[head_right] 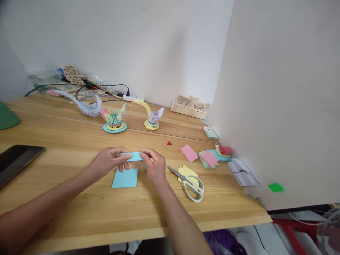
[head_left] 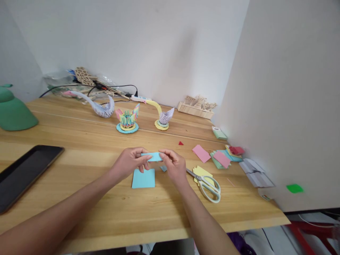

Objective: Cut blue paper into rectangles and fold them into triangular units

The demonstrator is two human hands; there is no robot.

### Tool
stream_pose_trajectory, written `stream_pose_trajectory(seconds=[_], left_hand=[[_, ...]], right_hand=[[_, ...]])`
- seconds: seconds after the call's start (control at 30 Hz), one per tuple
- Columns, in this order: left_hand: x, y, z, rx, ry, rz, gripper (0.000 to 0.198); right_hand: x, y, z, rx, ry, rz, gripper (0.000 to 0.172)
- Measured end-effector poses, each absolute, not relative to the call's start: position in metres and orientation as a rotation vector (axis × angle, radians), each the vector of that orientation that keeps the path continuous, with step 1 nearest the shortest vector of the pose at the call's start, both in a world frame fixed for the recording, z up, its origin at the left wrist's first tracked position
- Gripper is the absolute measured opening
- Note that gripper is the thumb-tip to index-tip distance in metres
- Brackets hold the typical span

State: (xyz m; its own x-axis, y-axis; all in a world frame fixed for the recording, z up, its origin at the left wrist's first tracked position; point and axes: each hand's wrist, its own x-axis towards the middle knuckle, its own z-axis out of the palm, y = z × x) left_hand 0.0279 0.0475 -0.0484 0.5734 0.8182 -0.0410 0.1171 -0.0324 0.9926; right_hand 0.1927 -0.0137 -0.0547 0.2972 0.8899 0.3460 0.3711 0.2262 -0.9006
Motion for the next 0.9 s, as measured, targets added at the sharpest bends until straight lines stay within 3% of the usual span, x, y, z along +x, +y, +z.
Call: stream_pose_trajectory(seconds=[0.27,0.43,0.6,0.9], left_hand=[[0.0282,0.0455,-0.0445,1.578,0.84,0.707,0.025],[0.0274,0.0426,-0.0421,1.652,0.844,0.746,0.023],[0.0312,0.0399,-0.0442,1.603,0.828,0.808,0.022],[0.0324,0.0424,-0.0435,1.484,0.764,0.654,0.023]], right_hand=[[0.193,-0.0142,-0.0541,-1.354,-1.277,0.633,0.018],[0.1899,-0.0162,-0.0509,-1.35,-1.37,0.761,0.036],[0.1865,-0.0165,-0.0517,-1.341,-1.359,0.737,0.029],[0.1881,-0.0147,-0.0572,-1.249,-1.239,0.821,0.034]])
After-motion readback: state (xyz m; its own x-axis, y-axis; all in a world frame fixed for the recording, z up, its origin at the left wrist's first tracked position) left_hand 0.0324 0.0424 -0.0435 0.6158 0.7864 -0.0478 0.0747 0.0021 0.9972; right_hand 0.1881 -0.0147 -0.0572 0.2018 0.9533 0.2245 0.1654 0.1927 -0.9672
